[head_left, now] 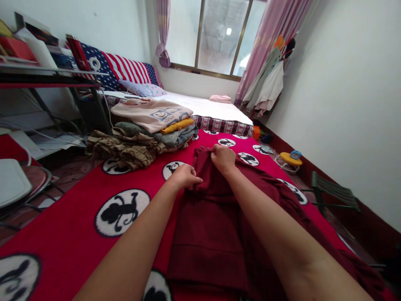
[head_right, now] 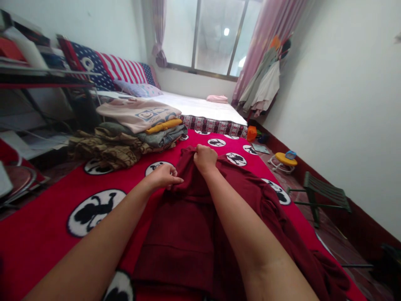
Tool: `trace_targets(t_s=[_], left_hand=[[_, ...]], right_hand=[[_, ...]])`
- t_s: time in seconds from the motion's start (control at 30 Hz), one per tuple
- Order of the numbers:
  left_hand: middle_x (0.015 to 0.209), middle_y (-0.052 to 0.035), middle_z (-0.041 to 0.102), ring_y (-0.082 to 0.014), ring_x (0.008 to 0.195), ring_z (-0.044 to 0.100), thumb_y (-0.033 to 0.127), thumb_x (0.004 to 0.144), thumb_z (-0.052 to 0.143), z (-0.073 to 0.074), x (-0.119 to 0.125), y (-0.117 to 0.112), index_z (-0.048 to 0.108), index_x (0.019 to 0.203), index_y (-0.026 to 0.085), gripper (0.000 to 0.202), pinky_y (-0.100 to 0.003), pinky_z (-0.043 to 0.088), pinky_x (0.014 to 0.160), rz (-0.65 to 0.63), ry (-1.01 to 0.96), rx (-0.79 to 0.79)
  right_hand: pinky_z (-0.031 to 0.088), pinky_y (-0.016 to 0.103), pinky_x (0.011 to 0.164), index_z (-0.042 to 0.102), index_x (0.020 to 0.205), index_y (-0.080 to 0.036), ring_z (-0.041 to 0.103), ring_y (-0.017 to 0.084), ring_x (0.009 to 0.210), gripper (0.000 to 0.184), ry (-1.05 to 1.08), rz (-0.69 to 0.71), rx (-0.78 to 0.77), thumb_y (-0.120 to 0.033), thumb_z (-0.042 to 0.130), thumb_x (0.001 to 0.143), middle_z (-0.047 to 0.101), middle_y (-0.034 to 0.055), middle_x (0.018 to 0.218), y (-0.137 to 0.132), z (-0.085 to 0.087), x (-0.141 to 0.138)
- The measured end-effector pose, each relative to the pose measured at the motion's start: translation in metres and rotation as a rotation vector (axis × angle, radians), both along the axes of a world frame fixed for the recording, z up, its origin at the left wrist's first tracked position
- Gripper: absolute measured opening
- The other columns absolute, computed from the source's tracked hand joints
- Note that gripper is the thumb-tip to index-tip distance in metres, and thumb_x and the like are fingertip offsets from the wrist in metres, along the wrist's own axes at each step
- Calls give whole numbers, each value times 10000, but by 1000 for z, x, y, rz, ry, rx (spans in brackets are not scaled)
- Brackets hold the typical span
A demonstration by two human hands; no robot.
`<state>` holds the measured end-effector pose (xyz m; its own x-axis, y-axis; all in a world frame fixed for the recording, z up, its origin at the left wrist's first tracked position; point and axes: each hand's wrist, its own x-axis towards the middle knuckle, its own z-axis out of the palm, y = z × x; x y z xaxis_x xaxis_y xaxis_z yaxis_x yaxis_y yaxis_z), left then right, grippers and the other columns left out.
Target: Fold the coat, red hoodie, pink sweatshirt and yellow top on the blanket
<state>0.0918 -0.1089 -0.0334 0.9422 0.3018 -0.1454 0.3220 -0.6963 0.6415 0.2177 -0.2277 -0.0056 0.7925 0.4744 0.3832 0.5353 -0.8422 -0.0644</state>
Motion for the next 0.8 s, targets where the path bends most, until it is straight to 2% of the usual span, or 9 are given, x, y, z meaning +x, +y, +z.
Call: trace_targets(t_s=[0.1,0.2,0.27,0.33,0.4,0.47,0.57,0.7,0.8], left_hand=[[768,-58,722,-239,804,689,335,670,721,5,-3,-4,670,729,208,150,-283,488,665,106,-16,262],[1056,-96,702,-291,994,657,327,716,690,4,-3,-12,693,1028,238,325,-360,513,801,216,-157,449],[1144,-84,673,-260,1066,628,286,791,627,-2,1,-19,684,1108,246,325,-352,501,896,103,-320,465],[1270,-58,625,-220,1177,571,238,843,569,-12,6,-24,686,1143,254,322,-322,455,1001,-92,-444,452],[1406,-50,540,-217,1294,490,250,881,535,-22,11,-26,645,1238,254,373,-336,397,1078,-209,-446,447],[1489,-85,452,-255,1373,407,343,910,517,-30,15,-24,551,1360,223,467,-394,355,1116,-189,-367,462],[1527,-112,393,-313,1404,355,500,927,458,-39,17,-21,459,1436,182,600,-462,311,1136,-89,-252,481],[1544,-107,364,-365,1408,330,507,933,443,-43,17,-25,489,1415,213,566,-539,298,1118,-12,-245,526],[1551,-114,346,-371,1434,273,426,905,526,-42,16,-31,573,1338,230,477,-557,306,1107,16,-367,570]], right_hand=[[503,362,827,648,1142,-224,668,281,991,296,128,51,-22,-255,531,872,718,101,1053,-5,-6,-5],[491,348,881,635,1166,-218,635,263,1061,316,117,146,19,-256,568,860,692,95,1134,-23,-15,-17],[475,347,929,654,1143,-210,607,255,1102,288,78,210,21,-269,573,872,674,99,1168,-41,-19,-26],[453,369,984,663,1155,-197,565,269,1171,318,73,275,-16,-305,616,860,635,117,1247,-61,-23,-33],[412,402,1052,642,1224,-191,504,285,1264,399,109,337,-63,-344,639,855,564,132,1364,-83,-30,-38],[371,420,1102,602,1300,-214,446,283,1339,442,182,361,-86,-375,599,888,490,114,1455,-105,-37,-40],[384,409,1104,541,1372,-272,424,259,1372,454,277,328,-101,-378,529,931,434,61,1505,-135,-42,-46],[421,383,1072,592,1318,-235,522,255,1292,430,297,255,-191,-315,569,897,515,78,1440,-172,-27,-57],[450,396,1033,662,1201,-237,569,264,1233,353,217,138,-146,-308,592,862,574,77,1381,-214,-8,-62]])
